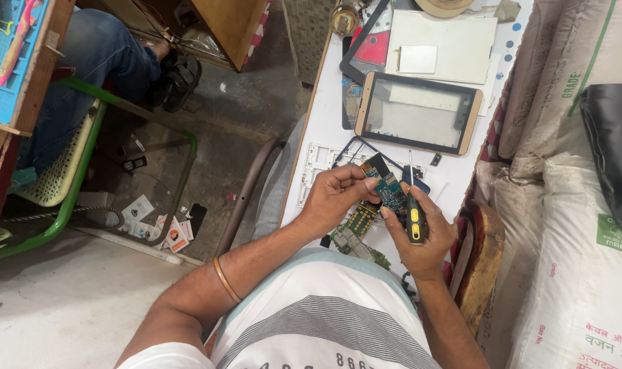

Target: The person repairs a disassembled tablet at a workbench, holding the exposed motherboard in one hand and a screwdriver in the other. They pry and reposition a flex cable and connector on the board, lift the board up to view it, and continue working on the connector with the screwdriver while other tablet parts lie on the bench.

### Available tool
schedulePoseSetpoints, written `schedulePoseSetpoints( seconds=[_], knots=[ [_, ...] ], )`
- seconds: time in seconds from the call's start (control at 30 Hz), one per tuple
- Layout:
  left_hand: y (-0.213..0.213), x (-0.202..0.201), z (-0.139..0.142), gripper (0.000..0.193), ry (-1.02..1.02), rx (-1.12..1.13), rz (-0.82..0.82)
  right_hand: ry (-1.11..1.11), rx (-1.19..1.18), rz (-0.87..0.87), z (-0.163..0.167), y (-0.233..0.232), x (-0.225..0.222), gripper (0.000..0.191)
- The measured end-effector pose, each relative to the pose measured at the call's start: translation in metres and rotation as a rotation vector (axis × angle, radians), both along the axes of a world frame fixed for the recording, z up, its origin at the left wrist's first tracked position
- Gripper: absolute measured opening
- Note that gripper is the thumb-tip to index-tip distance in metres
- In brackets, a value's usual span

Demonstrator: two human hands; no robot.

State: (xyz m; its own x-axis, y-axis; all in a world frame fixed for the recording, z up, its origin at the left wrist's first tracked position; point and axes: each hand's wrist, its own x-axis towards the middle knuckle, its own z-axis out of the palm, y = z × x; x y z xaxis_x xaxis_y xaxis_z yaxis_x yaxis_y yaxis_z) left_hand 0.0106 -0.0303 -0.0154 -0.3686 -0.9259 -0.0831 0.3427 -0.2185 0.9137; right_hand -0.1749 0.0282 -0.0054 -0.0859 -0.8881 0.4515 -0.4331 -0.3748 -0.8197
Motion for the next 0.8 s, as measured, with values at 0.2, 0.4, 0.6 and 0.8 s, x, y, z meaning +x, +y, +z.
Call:
schedulePoseSetpoints(
  seconds=[0.2, 0.4, 0.6, 0.8],
  knots=[
    [-0.0008, 0.0006, -0.0012, 0.022, -0.01, -0.028, -0.004, 0.005, -0.003, -0.001, -0.0006, -0.0008, -0.0001, 0.055],
    [-0.0015, 0.0006, -0.0027, 0.025, -0.001, -0.018, 0.004, 0.02, -0.022, -0.004, -0.0011, -0.0007, 0.0001, 0.056],
    [-0.0018, 0.0, -0.0022, 0.028, 0.038, 0.006, 0.011, 0.046, -0.059, 0.01, 0.001, -0.0025, 0.0005, 0.057],
    [-0.0017, 0.0017, -0.0062, 0.027, 0.022, 0.074, 0.031, 0.057, -0.081, 0.007, 0.0019, -0.0007, 0.0033, 0.059]
  ],
)
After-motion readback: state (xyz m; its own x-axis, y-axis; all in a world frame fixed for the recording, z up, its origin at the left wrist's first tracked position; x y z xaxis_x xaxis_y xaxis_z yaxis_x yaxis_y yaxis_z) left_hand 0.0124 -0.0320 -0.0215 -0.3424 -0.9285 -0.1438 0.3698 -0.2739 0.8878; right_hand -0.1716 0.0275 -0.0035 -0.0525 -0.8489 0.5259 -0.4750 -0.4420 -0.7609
